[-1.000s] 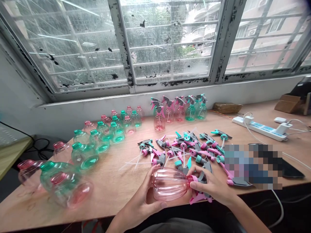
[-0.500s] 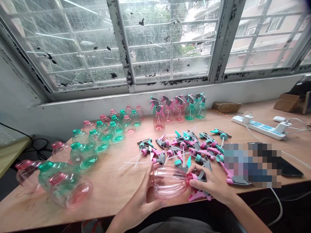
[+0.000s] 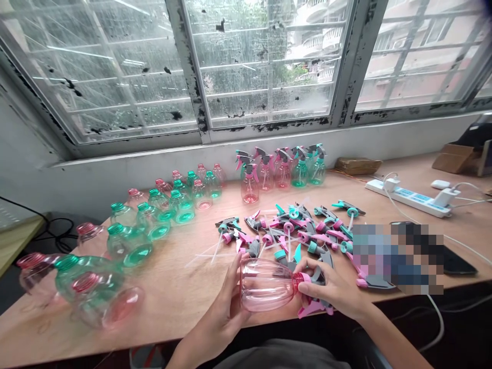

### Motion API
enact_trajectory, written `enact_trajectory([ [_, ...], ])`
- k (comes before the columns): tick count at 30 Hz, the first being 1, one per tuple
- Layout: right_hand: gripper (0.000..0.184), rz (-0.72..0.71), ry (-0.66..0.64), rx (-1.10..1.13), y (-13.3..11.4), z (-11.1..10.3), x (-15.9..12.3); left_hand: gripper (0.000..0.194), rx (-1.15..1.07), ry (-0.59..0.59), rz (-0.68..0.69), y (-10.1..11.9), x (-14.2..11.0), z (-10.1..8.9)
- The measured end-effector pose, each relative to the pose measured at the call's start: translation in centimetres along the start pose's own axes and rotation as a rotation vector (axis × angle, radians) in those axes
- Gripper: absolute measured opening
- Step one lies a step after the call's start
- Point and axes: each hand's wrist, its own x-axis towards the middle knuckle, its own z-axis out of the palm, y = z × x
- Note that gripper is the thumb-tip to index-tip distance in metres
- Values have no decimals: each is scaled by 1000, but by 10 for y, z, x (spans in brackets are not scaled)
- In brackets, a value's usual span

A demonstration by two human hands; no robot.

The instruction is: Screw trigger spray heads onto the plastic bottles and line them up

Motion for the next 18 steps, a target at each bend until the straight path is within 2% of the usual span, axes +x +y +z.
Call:
enact_trajectory([
  [6,32,3,5,-2,-4,1,-1,98,46,5,-2,-2,1,-2],
  [11,38,-2,44,-66,-5,0,0,99,27,-54,16,-5,3,-5],
  [18,38,17,-39,15,-11,0,-1,96,13,6,16,0,2,-1],
])
